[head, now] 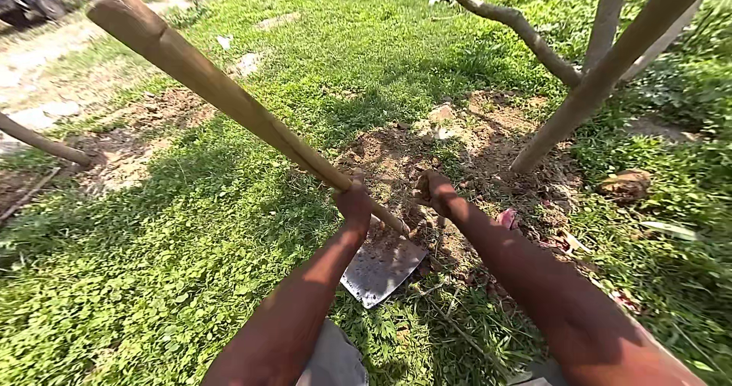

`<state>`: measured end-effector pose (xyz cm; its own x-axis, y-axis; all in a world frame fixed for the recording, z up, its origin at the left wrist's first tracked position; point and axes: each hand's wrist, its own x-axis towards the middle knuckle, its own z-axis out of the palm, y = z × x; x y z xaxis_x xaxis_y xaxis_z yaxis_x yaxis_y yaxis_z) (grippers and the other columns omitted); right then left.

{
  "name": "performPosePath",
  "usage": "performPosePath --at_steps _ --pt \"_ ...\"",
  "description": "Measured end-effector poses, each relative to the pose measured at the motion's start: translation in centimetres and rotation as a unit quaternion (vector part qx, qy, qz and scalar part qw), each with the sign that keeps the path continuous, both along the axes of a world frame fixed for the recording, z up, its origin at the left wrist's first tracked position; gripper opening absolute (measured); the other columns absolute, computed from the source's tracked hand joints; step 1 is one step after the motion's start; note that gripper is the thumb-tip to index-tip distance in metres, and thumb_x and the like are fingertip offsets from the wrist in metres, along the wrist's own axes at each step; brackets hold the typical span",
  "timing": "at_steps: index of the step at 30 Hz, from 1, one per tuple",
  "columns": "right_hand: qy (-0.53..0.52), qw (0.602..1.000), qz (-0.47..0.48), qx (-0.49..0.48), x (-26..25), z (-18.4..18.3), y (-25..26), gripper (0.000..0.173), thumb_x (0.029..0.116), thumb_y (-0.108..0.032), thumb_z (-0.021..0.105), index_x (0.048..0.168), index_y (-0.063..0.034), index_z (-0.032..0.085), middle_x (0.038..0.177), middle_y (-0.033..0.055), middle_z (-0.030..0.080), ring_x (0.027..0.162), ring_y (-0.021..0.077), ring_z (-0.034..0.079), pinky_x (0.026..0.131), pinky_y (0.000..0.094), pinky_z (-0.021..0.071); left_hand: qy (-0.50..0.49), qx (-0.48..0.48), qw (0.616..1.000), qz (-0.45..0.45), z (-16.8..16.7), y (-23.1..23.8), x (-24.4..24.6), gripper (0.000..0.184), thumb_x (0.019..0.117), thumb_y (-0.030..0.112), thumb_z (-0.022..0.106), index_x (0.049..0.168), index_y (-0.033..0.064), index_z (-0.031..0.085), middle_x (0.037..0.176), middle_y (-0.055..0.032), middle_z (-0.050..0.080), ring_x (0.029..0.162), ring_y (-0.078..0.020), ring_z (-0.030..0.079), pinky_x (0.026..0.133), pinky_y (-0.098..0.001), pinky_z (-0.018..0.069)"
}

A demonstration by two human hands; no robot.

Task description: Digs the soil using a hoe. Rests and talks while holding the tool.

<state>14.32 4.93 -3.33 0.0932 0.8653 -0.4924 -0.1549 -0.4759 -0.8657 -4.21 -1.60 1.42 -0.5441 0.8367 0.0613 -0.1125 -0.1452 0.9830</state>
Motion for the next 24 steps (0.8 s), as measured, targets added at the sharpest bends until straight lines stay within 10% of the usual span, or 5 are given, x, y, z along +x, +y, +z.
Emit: performPosePath --at_steps 7,13,24 --pt "0.074 0.996 -0.043 0.012 3.6 -0.9 1.4 0.045 0.1050 -0.049 0.040 0.120 -0.0102 0.058 0.099 0.0092 0.064 0.084 0.0243 0.065 0.075 0.0447 0.0570 0.101 0.201 0.962 -0.154 5.4 -0.9 2.0 0.033 0.0997 0.027 0.064 0.073 0.0140 0.049 0.049 0.0017 0.047 0.041 -0.0144 0.050 0.044 -0.0348 0.0497" --pt "0.049 0.997 -0.051 0.030 3.4 -2.6 1.4 0.039 0.1051 -0.046 0.040 0.110 -0.0117 0.058 0.085 0.0050 0.058 0.072 0.0187 0.059 0.064 0.0412 0.0540 0.278 0.007 0.859 -0.429 3.4 -2.2 3.3 0.033 0.0955 0.037 0.073 0.092 0.0044 0.068 0.071 -0.0042 0.065 0.063 -0.0140 0.064 0.063 -0.0368 0.0570" --pt "0.047 0.996 -0.079 -0.018 5.4 -2.2 1.3 0.055 0.1057 -0.055 0.038 0.136 -0.0120 0.053 0.112 0.0143 0.063 0.087 0.0265 0.066 0.072 0.0443 0.0574 0.322 -0.014 0.866 -0.383 5.1 -3.1 6.5 0.032 0.0979 0.028 0.067 0.075 0.0071 0.059 0.061 -0.0035 0.055 0.052 -0.0143 0.054 0.051 -0.0373 0.0484"
